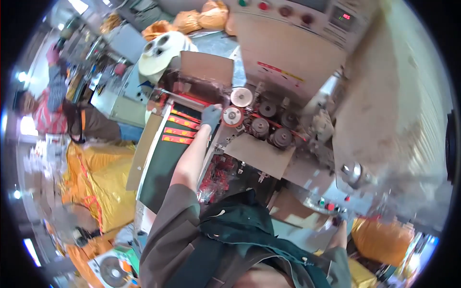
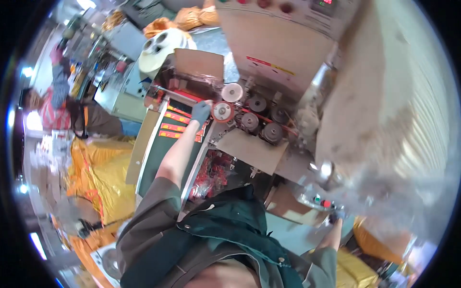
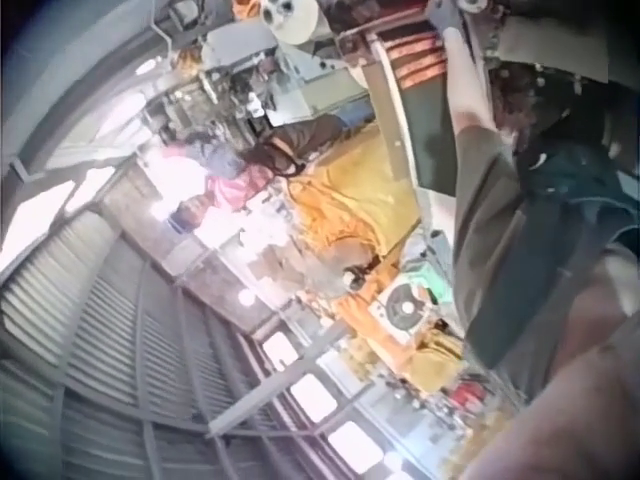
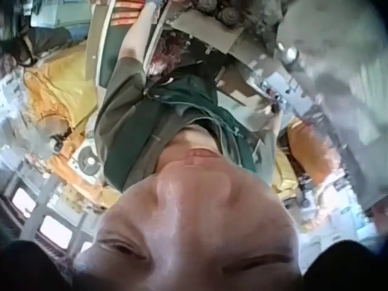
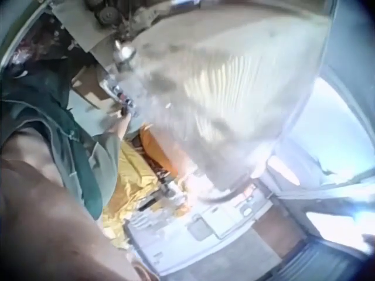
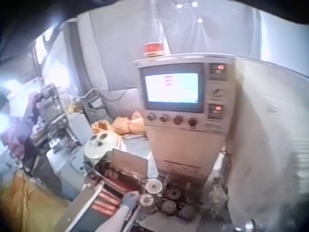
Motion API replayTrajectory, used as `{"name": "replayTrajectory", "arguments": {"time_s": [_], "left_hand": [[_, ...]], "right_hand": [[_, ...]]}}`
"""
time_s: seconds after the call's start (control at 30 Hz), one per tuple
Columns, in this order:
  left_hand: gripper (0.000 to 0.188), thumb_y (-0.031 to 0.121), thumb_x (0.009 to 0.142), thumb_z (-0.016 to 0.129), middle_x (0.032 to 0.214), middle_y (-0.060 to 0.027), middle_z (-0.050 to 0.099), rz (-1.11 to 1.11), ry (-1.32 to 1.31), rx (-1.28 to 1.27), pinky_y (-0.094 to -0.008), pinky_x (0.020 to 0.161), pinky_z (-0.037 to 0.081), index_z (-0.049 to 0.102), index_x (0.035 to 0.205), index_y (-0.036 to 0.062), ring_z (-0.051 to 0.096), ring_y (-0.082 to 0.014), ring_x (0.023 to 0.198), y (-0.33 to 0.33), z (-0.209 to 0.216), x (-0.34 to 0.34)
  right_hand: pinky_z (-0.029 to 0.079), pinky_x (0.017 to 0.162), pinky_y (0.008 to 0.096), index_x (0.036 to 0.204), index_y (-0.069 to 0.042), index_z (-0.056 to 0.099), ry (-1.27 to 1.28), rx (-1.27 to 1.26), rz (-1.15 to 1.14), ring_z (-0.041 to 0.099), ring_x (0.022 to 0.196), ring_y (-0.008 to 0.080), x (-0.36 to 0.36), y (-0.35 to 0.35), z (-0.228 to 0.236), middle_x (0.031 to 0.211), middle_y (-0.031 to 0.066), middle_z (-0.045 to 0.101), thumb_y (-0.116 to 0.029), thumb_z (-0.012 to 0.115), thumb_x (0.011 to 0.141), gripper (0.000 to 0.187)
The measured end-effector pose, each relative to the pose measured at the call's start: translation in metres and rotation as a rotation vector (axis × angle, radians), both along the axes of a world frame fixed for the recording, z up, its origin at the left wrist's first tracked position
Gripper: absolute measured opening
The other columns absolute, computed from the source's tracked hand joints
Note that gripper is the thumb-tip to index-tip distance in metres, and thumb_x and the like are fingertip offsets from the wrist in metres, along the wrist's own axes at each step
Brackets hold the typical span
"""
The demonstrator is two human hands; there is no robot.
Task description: Packaging and sealing bundles of incense sticks into plastic bags.
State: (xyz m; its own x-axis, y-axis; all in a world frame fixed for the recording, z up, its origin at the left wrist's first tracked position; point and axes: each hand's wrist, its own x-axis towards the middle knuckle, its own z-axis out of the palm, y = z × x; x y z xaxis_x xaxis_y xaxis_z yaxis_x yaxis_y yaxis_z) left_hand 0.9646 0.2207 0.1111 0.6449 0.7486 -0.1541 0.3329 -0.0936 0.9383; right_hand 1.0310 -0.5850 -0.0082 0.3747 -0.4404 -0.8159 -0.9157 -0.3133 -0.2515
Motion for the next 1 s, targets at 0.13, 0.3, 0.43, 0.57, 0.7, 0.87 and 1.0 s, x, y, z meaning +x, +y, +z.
{"name": "replayTrajectory", "arguments": {"time_s": [0.13, 0.3, 0.43, 0.57, 0.7, 0.87, 1.0], "left_hand": [[0.027, 0.027, 0.080, 0.055, 0.089, -0.0116, 0.067, -0.144, 0.234, 0.175, -0.0329, 0.074, 0.048, 0.067, 0.091, 0.0056, 0.064, -0.0193, 0.085, -0.002, -0.016, 0.012], [0.046, 0.042, 0.078, 0.056, 0.099, -0.0154, 0.065, -0.078, 0.356, 0.069, -0.0353, 0.079, 0.046, 0.064, 0.097, 0.0013, 0.062, -0.0264, 0.095, 0.011, -0.052, 0.024], [0.071, 0.056, 0.073, 0.058, 0.108, -0.0238, 0.060, 0.156, 0.435, -0.235, -0.0363, 0.083, 0.044, 0.058, 0.107, -0.0068, 0.059, -0.0285, 0.102, 0.009, -0.027, 0.029], [0.069, 0.054, 0.074, 0.060, 0.100, -0.0200, 0.064, 0.130, 0.458, -0.259, -0.0351, 0.078, 0.045, 0.060, 0.103, -0.0081, 0.061, -0.0248, 0.094, -0.017, 0.025, 0.041], [0.061, 0.048, 0.074, 0.062, 0.091, -0.0191, 0.065, 0.228, 0.401, -0.223, -0.0359, 0.072, 0.045, 0.062, 0.097, -0.0089, 0.063, -0.0252, 0.086, -0.017, 0.019, 0.044], [0.044, 0.030, 0.073, 0.058, 0.088, -0.0233, 0.064, 0.172, 0.360, -0.162, -0.0380, 0.071, 0.045, 0.062, 0.090, -0.0099, 0.063, -0.0273, 0.083, 0.013, -0.012, 0.035], [0.042, 0.031, 0.074, 0.056, 0.087, -0.0226, 0.065, 0.288, 0.152, -0.460, -0.0391, 0.070, 0.046, 0.062, 0.090, -0.0077, 0.063, -0.0281, 0.083, 0.011, -0.025, 0.039]], "right_hand": [[0.042, 0.036, 0.0373, 0.085, -0.008, 0.052, 0.036, -0.096, 0.188, 0.051, 0.042, 0.0230, -0.012, 0.011, 0.001, 0.057, 0.0089, 0.051, -0.014, 0.061, 0.075, 0.015], [0.042, 0.038, 0.0365, 0.085, -0.008, 0.052, 0.102, -0.057, 0.132, 0.051, 0.043, 0.0225, -0.009, 0.043, 0.026, 0.058, 0.0088, 0.052, -0.013, 0.058, 0.077, 0.011], [0.042, 0.039, 0.0352, 0.086, -0.010, 0.051, 0.124, -0.020, 0.133, 0.051, 0.045, 0.0214, -0.007, 0.054, 0.043, 0.060, 0.0084, 0.052, -0.012, 0.056, 0.077, 0.010], [0.042, 0.039, 0.0341, 0.087, -0.011, 0.051, 0.100, -0.026, 0.110, 0.051, 0.045, 0.0203, -0.024, 0.050, 0.058, 0.061, 0.0079, 0.053, -0.012, 0.054, 0.078, 0.010], [0.042, 0.039, 0.0330, 0.089, -0.012, 0.051, 0.073, -0.013, 0.127, 0.051, 0.046, 0.0193, -0.023, 0.057, 0.066, 0.062, 0.0075, 0.053, -0.013, 0.052, 0.079, 0.010], [0.041, 0.039, 0.0316, 0.091, -0.013, 0.050, 0.050, 0.008, 0.195, 0.051, 0.047, 0.0180, -0.011, 0.070, 0.072, 0.064, 0.0070, 0.053, -0.013, 0.050, 0.080, 0.011], [0.041, 0.039, 0.0304, 0.093, -0.014, 0.050, 0.037, 0.017, 0.227, 0.050, 0.048, 0.0169, -0.008, 0.075, 0.070, 0.066, 0.0065, 0.054, -0.013, 0.048, 0.081, 0.012]]}}
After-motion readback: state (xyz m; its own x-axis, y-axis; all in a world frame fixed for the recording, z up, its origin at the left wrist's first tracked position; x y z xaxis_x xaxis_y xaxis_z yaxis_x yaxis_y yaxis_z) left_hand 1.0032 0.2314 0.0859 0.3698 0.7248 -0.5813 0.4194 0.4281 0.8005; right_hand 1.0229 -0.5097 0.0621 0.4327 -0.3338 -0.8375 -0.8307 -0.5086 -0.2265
